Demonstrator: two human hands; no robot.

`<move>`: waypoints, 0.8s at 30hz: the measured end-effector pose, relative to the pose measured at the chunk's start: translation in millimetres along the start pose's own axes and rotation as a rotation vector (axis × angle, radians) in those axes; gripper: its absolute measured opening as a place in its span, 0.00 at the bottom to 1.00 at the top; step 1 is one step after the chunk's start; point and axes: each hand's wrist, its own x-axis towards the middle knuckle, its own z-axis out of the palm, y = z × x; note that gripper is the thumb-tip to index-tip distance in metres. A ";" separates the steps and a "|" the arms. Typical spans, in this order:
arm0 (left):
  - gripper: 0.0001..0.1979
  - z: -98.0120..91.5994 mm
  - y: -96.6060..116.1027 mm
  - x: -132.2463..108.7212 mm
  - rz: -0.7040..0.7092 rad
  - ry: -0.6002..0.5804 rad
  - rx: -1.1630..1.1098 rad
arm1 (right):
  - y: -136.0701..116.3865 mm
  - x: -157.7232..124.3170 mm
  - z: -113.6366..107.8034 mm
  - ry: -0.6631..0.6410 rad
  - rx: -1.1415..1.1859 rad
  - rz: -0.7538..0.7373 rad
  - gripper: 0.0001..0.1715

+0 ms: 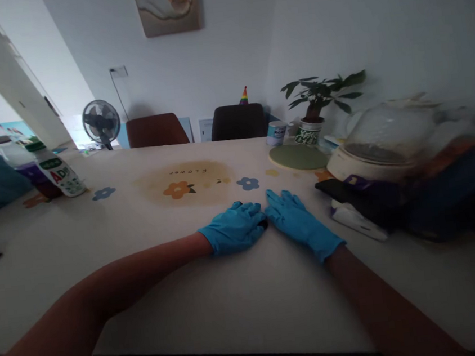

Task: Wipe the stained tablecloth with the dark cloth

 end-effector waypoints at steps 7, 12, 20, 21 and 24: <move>0.26 -3.4 -19.9 19.2 -0.101 -0.084 0.014 | -31.1 -0.6 -14.3 -0.120 -0.154 0.090 0.52; 0.24 -7.3 -33.9 68.9 -0.255 -0.072 0.035 | -43.7 -1.9 -21.7 -0.147 -0.274 0.131 0.50; 0.28 -4.8 -36.8 88.8 -0.358 -0.049 0.047 | -32.3 3.9 -19.6 -0.136 -0.294 0.115 0.48; 0.28 -4.8 -37.9 82.6 -0.338 -0.048 0.047 | -31.4 4.0 -19.7 -0.139 -0.295 0.111 0.48; 0.28 -10.1 -43.7 56.0 -0.324 -0.073 0.058 | -28.3 3.4 -20.1 -0.145 -0.289 0.093 0.49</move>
